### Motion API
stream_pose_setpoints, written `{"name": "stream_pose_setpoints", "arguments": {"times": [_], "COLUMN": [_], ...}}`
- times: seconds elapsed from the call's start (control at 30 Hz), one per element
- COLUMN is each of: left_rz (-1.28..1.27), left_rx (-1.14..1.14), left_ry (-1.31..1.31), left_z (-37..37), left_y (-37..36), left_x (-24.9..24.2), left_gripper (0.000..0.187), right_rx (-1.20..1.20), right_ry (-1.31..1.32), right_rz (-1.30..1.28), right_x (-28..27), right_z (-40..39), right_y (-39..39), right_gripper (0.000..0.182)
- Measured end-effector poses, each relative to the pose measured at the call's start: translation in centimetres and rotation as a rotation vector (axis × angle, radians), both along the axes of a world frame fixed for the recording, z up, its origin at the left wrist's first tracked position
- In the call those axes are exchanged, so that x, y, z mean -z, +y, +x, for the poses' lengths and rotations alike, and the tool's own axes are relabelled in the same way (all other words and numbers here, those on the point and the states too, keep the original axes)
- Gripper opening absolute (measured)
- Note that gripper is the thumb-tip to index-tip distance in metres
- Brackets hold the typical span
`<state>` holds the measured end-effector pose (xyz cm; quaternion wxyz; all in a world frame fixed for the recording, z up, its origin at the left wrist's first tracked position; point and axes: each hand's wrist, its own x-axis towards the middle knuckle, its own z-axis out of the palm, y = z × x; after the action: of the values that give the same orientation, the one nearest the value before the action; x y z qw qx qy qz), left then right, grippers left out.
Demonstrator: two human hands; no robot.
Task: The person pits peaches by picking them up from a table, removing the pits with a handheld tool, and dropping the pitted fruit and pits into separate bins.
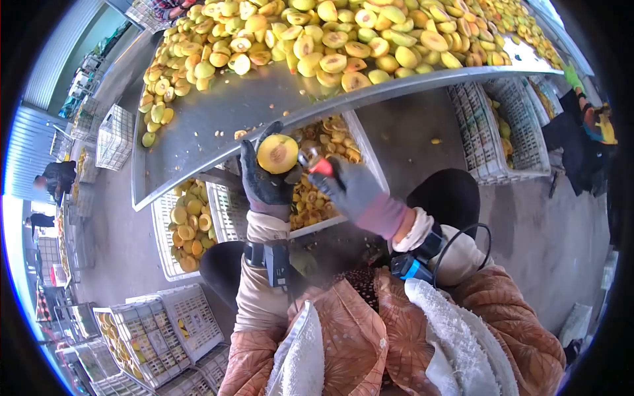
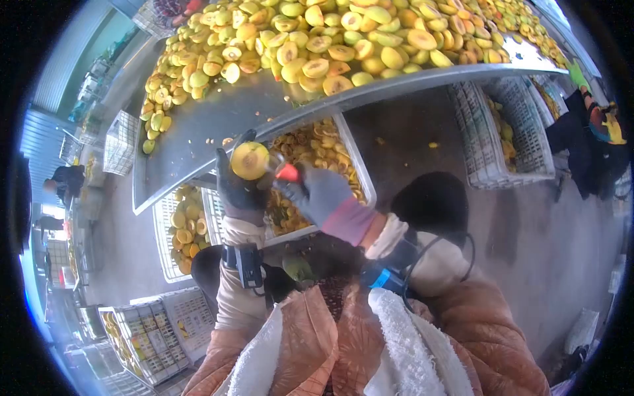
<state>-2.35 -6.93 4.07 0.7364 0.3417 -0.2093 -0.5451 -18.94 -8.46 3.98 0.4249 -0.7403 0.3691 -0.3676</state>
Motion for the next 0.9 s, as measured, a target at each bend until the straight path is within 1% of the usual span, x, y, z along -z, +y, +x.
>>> {"name": "stream_pose_setpoints", "arguments": {"times": [0.03, 0.07, 0.1, 0.13, 0.17, 0.2, 0.23, 0.27, 0.33, 0.43, 0.53, 0.57, 0.7, 0.77, 0.83, 0.87, 0.9], "left_rz": [0.008, 0.084, 0.16, 0.122, 0.125, 0.095, 0.063, 0.065, 0.128, 0.178, 0.182, 0.179, 0.146, 0.134, 0.187, 0.19, 0.194], "left_rx": [0.008, -0.073, -0.156, -0.192, -0.187, -0.262, -0.336, -0.334, -0.323, -0.374, -0.202, -0.186, -0.247, -0.277, -0.238, -0.237, -0.296], "left_ry": [0.001, -0.051, -0.106, -0.173, -0.176, -0.451, -0.725, -0.725, -0.397, -0.382, -0.277, -0.259, -0.309, -0.329, -0.2, -0.2, -0.275], "left_z": [-1.0, -2.1, -2.7, -2.8, -2.7, -2.7, -3.0, -3.6, -4.9, -5.0, -4.8, -5.0, -6.3, -6.9, -7.3, -7.2, -6.9], "left_y": [0.3, 0.6, 0.9, 0.8, 0.6, 0.6, 0.5, 0.4, 0.3, -0.4, 0.1, 0.2, 0.6, 0.7, 0.6, 0.5, 0.3], "left_x": [-0.2, -1.0, -1.4, -0.4, 0.4, 1.0, 0.6, 0.2, -1.1, -0.3, -0.5, -0.6, -1.7, -2.4, -2.9, -2.6, -2.0], "left_gripper": [0.042, 0.046, 0.051, 0.05, 0.05, 0.049, 0.049, 0.049, 0.051, 0.054, 0.052, 0.052, 0.051, 0.05, 0.05, 0.05, 0.049], "right_rx": [0.013, 0.024, 0.029, 0.046, 0.063, 0.066, 0.068, 0.069, 0.054, 0.034, 0.025, 0.02, 0.044, 0.042, 0.031, 0.02, 0.021], "right_ry": [0.069, 0.138, 0.139, 0.142, 0.143, 0.141, 0.121, 0.103, 0.107, 0.118, 0.118, 0.112, 0.037, 0.064, 0.081, 0.098, 0.098], "right_rz": [-0.035, -0.069, -0.06, -0.094, -0.131, -0.128, -0.144, -0.16, -0.119, -0.079, -0.059, -0.049, 0.019, -0.022, -0.009, 0.005, 0.008], "right_x": [0.2, 0.4, 0.9, 1.5, 1.8, 1.9, 1.9, 1.8, 1.2, 1.2, 1.8, 1.8, 0.8, 1.5, 1.8, 1.8, 1.6], "right_z": [0.2, 0.2, 0.2, 0.3, 0.4, 0.4, 0.2, 0.1, 0.0, 0.1, 0.3, 0.4, 0.4, 0.5, 0.4, 0.4, 0.4], "right_y": [0.8, 1.4, 1.4, 1.3, 1.1, 1.0, 1.0, 0.9, 0.8, 0.6, 0.7, 0.6, 1.0, 0.6, 0.3, 0.2, 0.3], "right_gripper": [0.033, 0.027, 0.027, 0.026, 0.025, 0.025, 0.025, 0.025, 0.024, 0.024, 0.023, 0.023, 0.022, 0.037, 0.037, 0.037, 0.037]}}
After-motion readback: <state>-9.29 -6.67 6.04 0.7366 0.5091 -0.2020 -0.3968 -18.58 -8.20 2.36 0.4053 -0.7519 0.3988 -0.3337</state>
